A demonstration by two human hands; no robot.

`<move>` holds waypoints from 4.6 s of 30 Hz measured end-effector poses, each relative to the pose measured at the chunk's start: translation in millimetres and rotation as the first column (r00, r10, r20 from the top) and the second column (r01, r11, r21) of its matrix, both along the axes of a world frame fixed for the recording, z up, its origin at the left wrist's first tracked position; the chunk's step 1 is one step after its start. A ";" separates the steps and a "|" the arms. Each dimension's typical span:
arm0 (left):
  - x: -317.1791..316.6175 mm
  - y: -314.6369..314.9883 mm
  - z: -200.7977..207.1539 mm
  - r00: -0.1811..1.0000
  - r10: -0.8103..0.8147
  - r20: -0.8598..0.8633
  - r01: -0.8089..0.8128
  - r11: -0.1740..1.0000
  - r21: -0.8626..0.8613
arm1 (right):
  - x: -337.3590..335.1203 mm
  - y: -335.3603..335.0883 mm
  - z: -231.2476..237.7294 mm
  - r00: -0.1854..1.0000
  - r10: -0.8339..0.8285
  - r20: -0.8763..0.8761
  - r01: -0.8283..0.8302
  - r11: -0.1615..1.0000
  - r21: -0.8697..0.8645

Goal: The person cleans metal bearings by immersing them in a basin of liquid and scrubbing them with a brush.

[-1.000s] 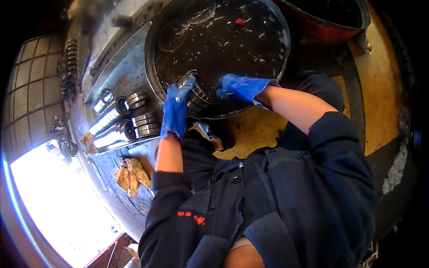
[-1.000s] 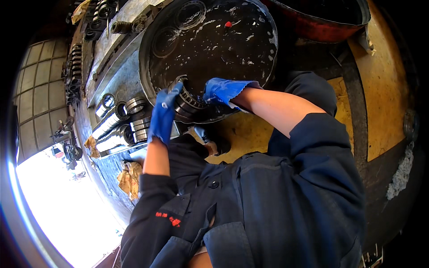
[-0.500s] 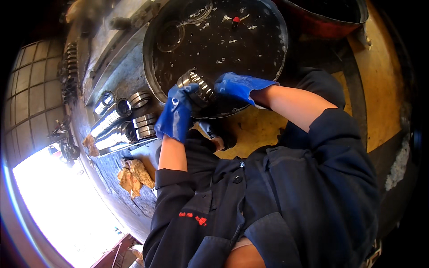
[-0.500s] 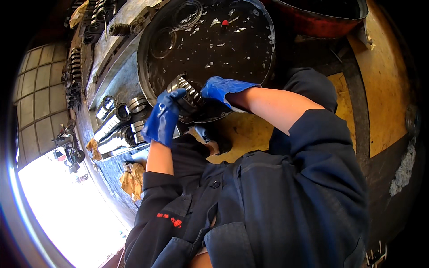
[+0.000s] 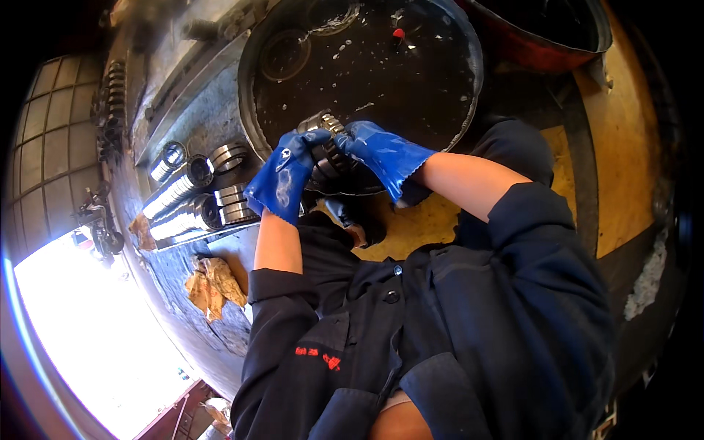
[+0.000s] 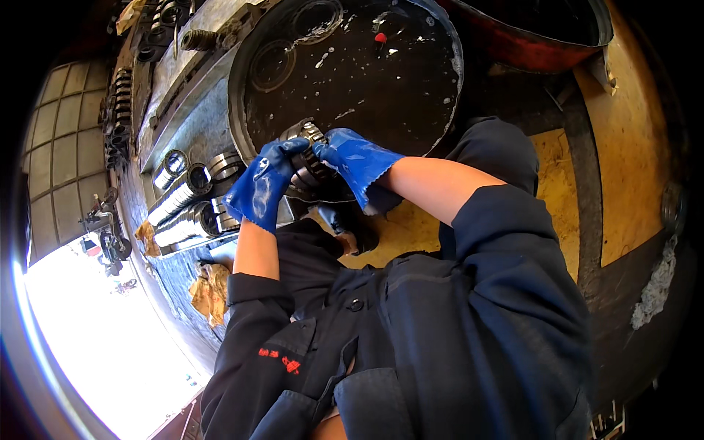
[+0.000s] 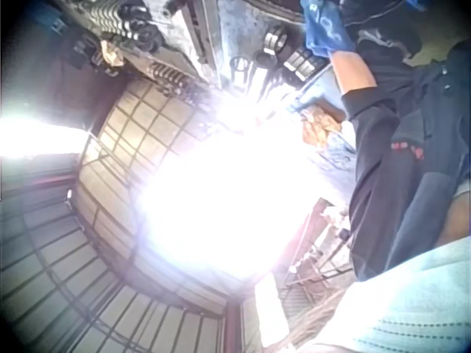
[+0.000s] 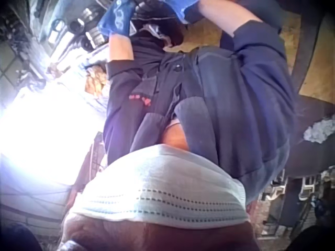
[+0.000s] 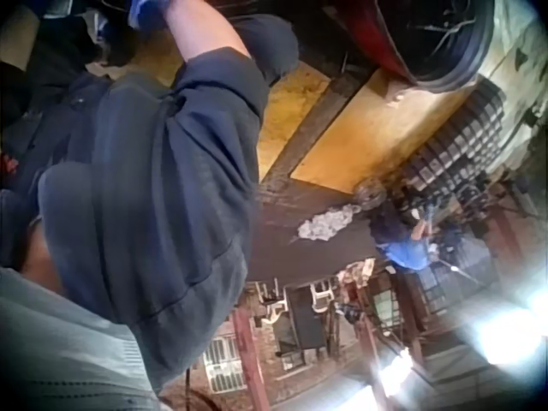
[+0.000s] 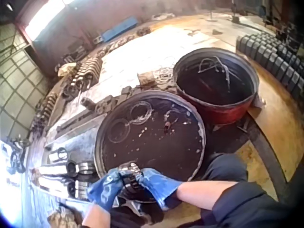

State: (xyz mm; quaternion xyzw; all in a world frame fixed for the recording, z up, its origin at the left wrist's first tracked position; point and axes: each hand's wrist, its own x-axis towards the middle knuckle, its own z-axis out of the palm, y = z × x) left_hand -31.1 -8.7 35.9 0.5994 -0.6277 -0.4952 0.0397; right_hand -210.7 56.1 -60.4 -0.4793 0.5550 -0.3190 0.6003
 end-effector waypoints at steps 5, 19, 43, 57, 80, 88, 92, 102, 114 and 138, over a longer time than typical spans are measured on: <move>24.9 -7.0 -6.8 0.935 0.296 -0.194 -0.234 0.928 0.289 | -5.7 -1.5 -0.4 0.994 -0.038 0.102 0.048 0.994 -0.095; -16.6 55.3 -7.1 0.708 0.143 0.692 0.047 0.968 -0.248 | -36.2 33.4 71.5 0.989 -0.139 -0.045 0.140 0.990 0.013; 13.1 21.3 -36.0 0.844 0.201 0.498 -0.048 0.952 -0.303 | 28.2 -101.4 20.9 0.958 0.259 -0.126 -0.221 0.942 0.253; 23.8 19.0 -24.9 0.863 0.278 0.421 -0.189 0.952 -0.243 | 32.9 -95.3 32.3 0.963 0.264 0.058 -0.270 0.952 0.143; 34.0 25.5 -43.4 0.846 0.280 0.454 -0.166 0.947 -0.275 | 60.9 -6.1 43.5 0.942 -0.044 -0.334 -0.030 0.977 -0.212; 26.9 22.1 -33.6 0.868 0.299 0.396 -0.192 0.938 -0.287 | 54.5 -96.7 63.0 0.861 0.281 -0.424 -0.273 0.959 0.080; 31.8 28.5 -44.5 0.868 0.329 0.372 -0.204 0.919 -0.337 | 54.9 -70.3 28.3 0.975 0.176 -0.132 -0.165 0.982 0.095; 32.8 28.7 -54.5 0.855 0.327 0.403 -0.158 0.904 -0.397 | 44.7 -49.7 39.8 0.951 0.131 -0.281 -0.160 0.983 -0.084; 39.6 31.5 -53.0 0.844 0.333 0.420 -0.178 0.913 -0.366 | 68.9 3.0 21.0 0.913 0.027 -0.408 -0.095 0.984 -0.148; 23.4 19.3 -38.7 0.873 0.317 0.372 -0.210 0.930 -0.302 | 53.3 -110.1 37.2 0.912 0.339 -0.232 -0.310 0.938 0.153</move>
